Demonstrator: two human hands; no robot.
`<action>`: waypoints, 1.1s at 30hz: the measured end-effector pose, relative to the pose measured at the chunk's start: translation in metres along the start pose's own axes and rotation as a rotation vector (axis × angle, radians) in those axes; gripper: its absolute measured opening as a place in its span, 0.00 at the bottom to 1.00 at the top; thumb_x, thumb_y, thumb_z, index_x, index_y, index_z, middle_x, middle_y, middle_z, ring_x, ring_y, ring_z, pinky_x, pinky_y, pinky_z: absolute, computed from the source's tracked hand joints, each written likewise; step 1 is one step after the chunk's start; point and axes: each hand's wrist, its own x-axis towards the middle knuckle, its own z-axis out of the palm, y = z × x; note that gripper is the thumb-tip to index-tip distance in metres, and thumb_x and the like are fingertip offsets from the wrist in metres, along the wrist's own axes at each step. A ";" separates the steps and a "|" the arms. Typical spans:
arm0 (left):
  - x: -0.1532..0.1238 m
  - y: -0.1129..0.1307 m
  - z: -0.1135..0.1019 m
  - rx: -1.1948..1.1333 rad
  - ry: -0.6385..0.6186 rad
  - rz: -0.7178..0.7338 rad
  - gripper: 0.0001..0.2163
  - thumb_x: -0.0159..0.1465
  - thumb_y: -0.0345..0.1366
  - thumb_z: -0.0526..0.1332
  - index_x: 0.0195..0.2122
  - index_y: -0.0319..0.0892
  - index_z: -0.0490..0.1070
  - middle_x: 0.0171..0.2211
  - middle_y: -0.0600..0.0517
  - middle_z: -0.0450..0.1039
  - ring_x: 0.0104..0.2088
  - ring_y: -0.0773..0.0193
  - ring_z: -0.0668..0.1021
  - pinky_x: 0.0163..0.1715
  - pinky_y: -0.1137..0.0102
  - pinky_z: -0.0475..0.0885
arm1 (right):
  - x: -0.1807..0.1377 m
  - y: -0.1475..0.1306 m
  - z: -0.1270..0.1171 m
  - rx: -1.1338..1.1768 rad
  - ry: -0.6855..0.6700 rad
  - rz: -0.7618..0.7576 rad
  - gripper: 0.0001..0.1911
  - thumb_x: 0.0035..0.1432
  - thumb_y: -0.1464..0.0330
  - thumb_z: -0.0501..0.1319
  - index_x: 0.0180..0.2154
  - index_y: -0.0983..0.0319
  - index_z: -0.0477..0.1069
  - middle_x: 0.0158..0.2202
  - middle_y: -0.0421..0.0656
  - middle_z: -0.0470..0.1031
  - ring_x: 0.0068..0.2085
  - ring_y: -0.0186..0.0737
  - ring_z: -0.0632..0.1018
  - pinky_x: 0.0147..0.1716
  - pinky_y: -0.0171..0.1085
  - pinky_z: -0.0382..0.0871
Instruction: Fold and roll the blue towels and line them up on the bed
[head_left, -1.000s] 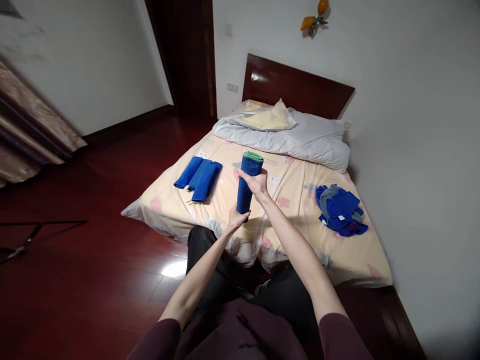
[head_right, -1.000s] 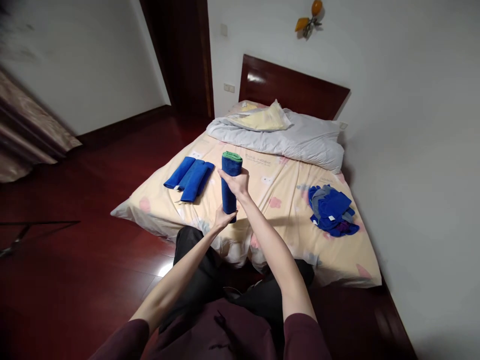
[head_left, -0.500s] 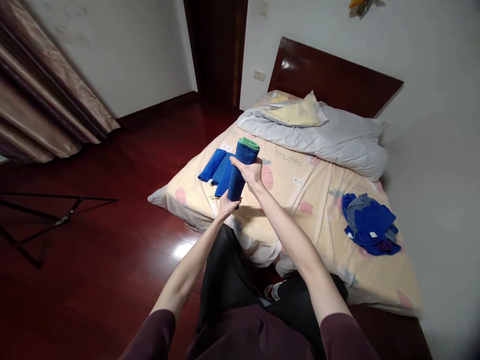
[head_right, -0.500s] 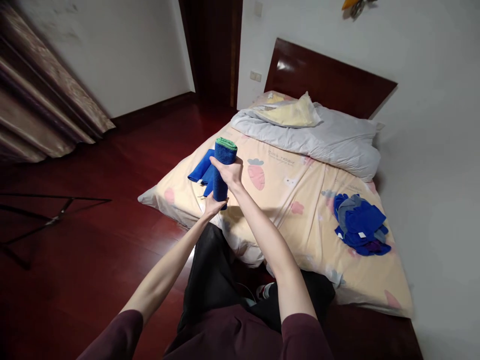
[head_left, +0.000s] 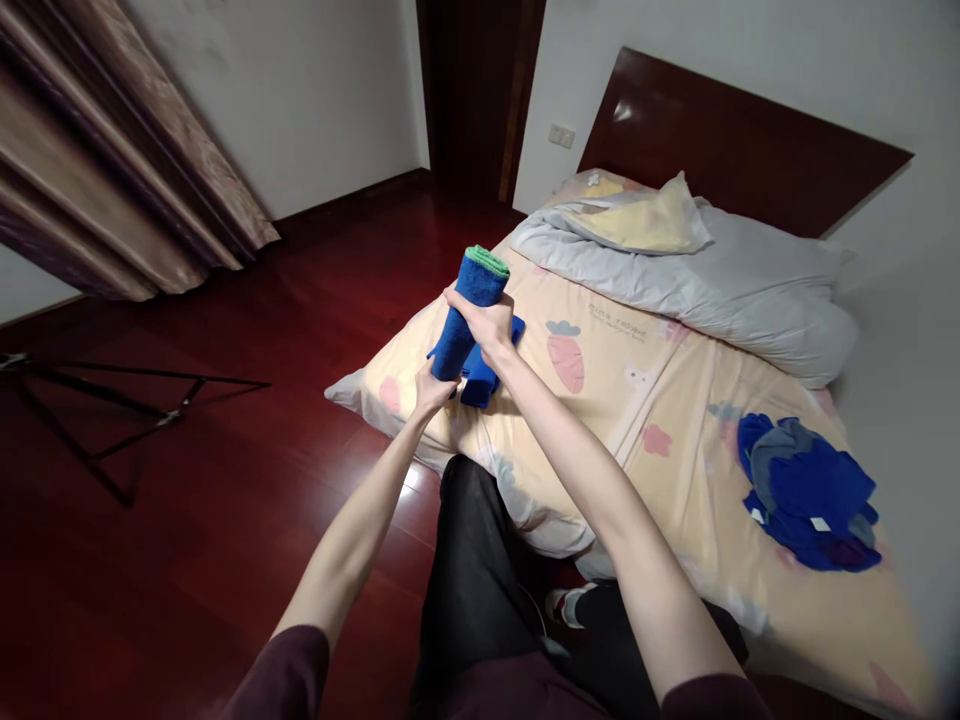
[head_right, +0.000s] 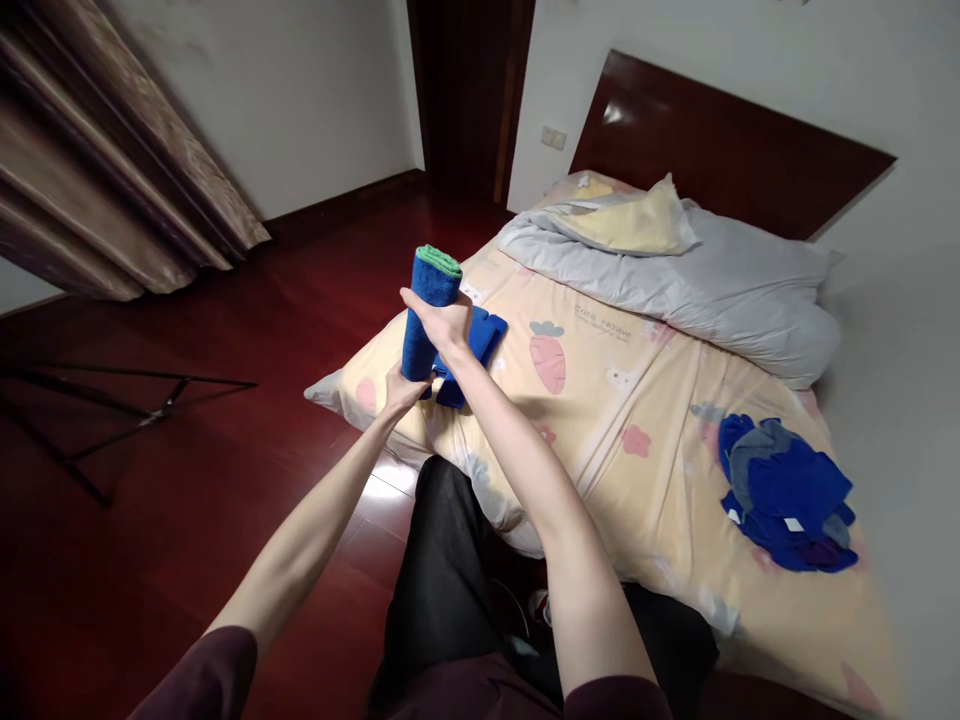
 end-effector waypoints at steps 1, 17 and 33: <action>0.005 -0.002 0.001 -0.001 0.003 0.001 0.17 0.48 0.40 0.70 0.38 0.39 0.75 0.32 0.48 0.78 0.34 0.54 0.81 0.37 0.62 0.77 | 0.005 0.003 0.004 -0.001 -0.004 -0.003 0.21 0.47 0.55 0.75 0.33 0.66 0.77 0.35 0.47 0.83 0.38 0.42 0.82 0.37 0.35 0.78; 0.005 -0.025 0.052 -0.180 -0.097 -0.102 0.19 0.47 0.37 0.71 0.40 0.39 0.75 0.40 0.44 0.81 0.41 0.49 0.82 0.44 0.55 0.80 | 0.035 0.047 -0.006 -0.091 0.031 -0.042 0.21 0.47 0.53 0.73 0.38 0.61 0.79 0.39 0.46 0.85 0.44 0.47 0.84 0.43 0.40 0.80; 0.013 -0.024 0.049 -0.128 -0.132 -0.057 0.20 0.49 0.37 0.72 0.43 0.37 0.76 0.41 0.46 0.81 0.42 0.50 0.82 0.47 0.56 0.79 | 0.038 0.053 -0.012 -0.073 -0.039 -0.061 0.24 0.47 0.55 0.75 0.43 0.61 0.80 0.40 0.46 0.85 0.45 0.48 0.85 0.45 0.41 0.80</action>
